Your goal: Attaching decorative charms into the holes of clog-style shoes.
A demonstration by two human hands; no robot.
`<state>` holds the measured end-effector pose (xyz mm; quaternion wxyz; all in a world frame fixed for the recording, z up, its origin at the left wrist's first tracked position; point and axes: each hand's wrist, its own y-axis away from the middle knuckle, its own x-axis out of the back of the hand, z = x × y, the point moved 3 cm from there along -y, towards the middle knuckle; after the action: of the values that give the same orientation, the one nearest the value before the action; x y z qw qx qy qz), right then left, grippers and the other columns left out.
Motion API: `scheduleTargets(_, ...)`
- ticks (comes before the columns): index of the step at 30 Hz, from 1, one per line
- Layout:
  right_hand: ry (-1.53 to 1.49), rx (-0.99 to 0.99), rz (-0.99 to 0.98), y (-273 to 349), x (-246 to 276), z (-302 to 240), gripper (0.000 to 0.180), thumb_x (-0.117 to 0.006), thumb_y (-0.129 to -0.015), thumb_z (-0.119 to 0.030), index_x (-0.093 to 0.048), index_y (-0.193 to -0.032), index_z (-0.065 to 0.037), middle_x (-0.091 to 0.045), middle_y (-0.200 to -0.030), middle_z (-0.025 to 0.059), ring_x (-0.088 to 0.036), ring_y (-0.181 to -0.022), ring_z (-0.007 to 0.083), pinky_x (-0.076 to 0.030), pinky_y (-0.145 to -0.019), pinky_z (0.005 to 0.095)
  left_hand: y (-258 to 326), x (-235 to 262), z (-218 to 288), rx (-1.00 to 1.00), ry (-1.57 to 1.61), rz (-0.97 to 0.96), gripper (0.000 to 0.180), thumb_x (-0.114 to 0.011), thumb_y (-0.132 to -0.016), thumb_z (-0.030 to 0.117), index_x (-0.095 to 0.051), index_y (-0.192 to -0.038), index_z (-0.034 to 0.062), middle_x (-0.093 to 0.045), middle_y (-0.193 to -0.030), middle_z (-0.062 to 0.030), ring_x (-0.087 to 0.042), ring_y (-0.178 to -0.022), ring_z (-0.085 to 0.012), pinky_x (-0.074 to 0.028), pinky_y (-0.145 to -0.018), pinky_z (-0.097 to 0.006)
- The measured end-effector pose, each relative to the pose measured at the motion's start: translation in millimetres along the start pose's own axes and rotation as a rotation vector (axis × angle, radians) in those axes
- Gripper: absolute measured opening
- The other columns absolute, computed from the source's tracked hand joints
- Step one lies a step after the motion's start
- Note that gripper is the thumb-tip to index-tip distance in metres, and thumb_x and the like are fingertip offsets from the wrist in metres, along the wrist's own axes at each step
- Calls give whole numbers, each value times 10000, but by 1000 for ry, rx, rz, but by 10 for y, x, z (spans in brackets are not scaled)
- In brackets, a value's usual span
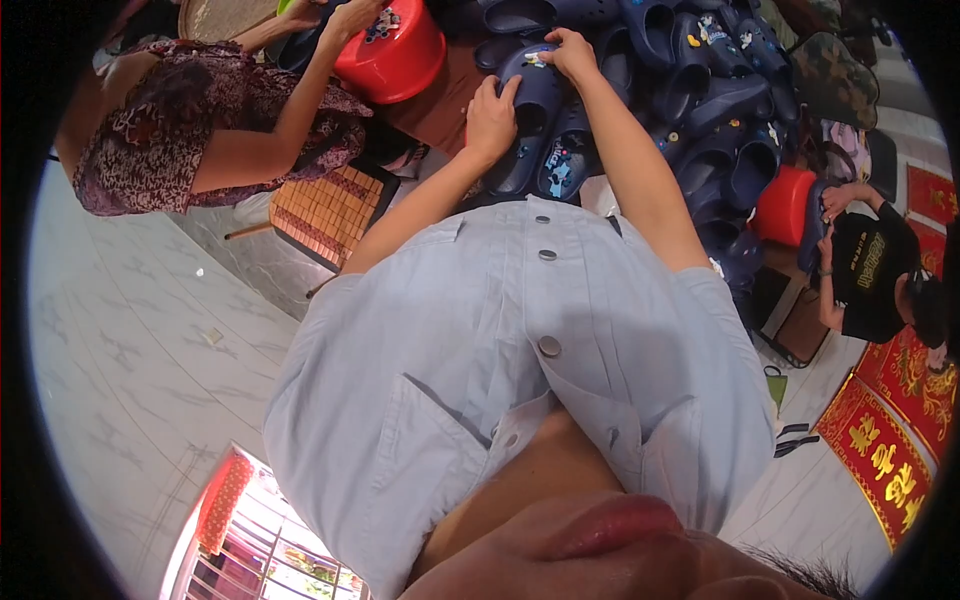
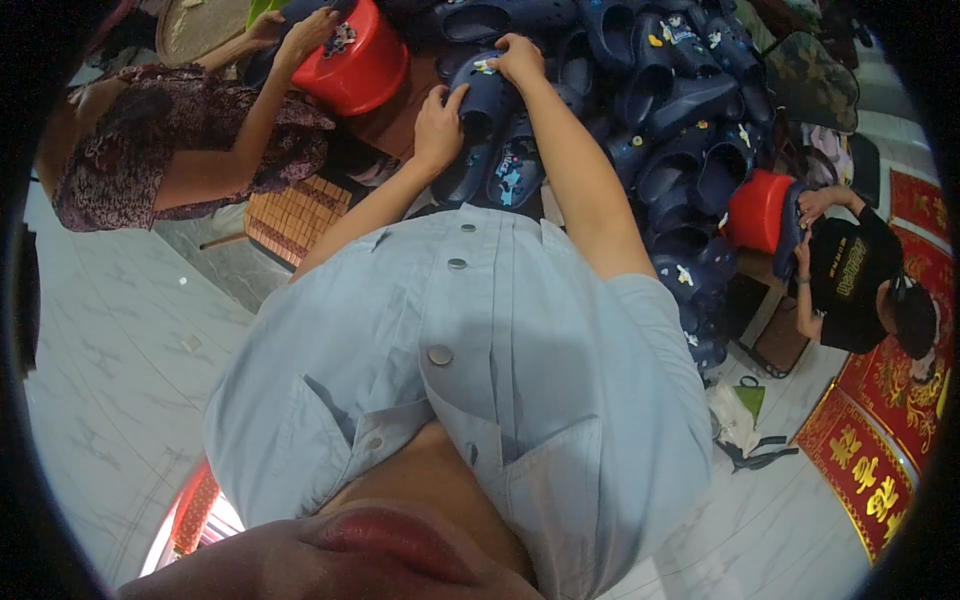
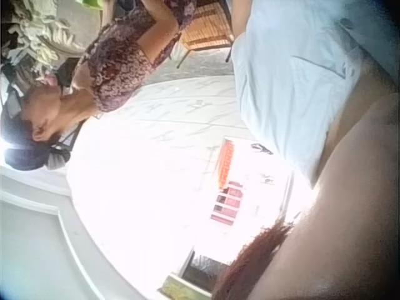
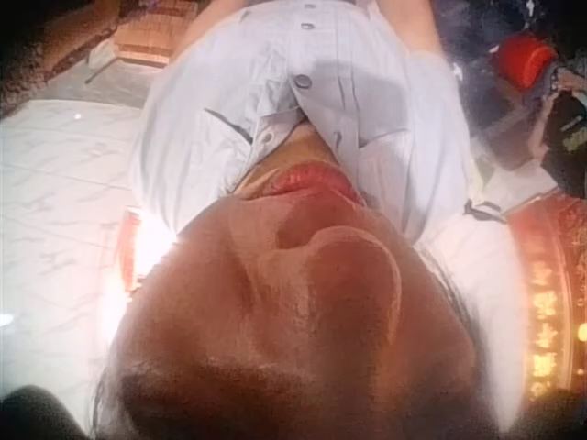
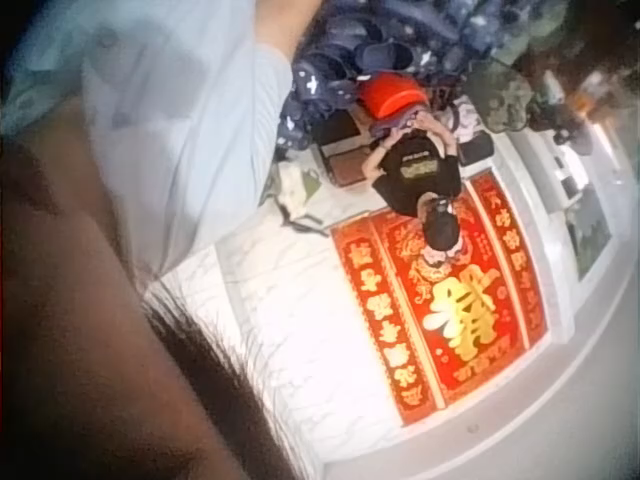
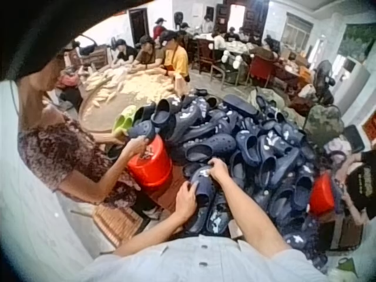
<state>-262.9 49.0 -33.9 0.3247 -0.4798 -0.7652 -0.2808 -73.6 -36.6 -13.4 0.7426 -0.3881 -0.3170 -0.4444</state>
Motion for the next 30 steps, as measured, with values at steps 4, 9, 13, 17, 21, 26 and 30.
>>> scheduleTargets(4,67,-35,-16,-55,29,14,467,-822,-642,-200,-666,-1075,-120,-663,-1087,101,-613,-1053,275,-466,-916,369,-14,-44,-7,-23,8,17,537,-580,-728,-19,-536,-1246,117,-501,-1192,-226,-531,-1063,-383,-456,-891,-435)
scheduleTargets(9,79,-100,-49,-113,-12,17,496,-843,-605,-234,-671,-1068,-181,-663,-1095,79,-608,-1065,274,-466,-926,372,-54,-34,-24,-26,6,-3,488,-561,-756,16,-546,-1231,127,-508,-1174,-227,-543,-1028,-390,-468,-837,-460)
scheduleTargets(13,61,-159,-41,-100,-20,-70,491,-852,-606,-222,-673,-1061,-184,-663,-1096,62,-608,-1054,265,-463,-923,361,-37,-34,-46,-21,-27,-1,570,-547,-714,-57,-526,-1259,110,-499,-1169,-200,-532,-1059,-359,-454,-892,-402)
scheduleTargets(17,-133,-177,-21,-23,-26,-13,445,-829,-640,-147,-674,-1056,-163,-648,-1103,91,-595,-1058,254,-462,-903,351,-60,-49,-33,-54,0,-27,525,-571,-750,3,-517,-1261,108,-484,-1204,-216,-530,-1054,-380,-449,-870,-435)
scheduleTargets(21,-277,-144,12,85,-83,-87,368,-772,-701,-98,-690,-1052,-171,-653,-1080,95,-605,-1020,255,-462,-899,353,-30,-21,-24,-36,-16,-28,536,-573,-745,-1,-514,-1266,110,-485,-1196,-215,-528,-1059,-382,-447,-872,-437)
scheduleTargets(26,-302,-42,-71,60,-103,-16,252,-718,-758,-155,-717,-1009,-162,-677,-1032,98,-620,-985,242,-462,-887,341,-53,5,24,-55,-11,-34,560,-588,-731,-15,-510,-1271,112,-488,-1182,-211,-527,-1059,-381,-445,-874,-437)
scheduleTargets(30,-466,-58,-160,50,-88,-20,261,-727,-755,-118,-718,-1015,-134,-681,-1005,102,-620,-942,201,-466,-856,311,-46,22,13,-42,-16,-41,580,-604,-716,-26,-506,-1272,109,-490,-1173,-207,-529,-1057,-376,-447,-872,-431)
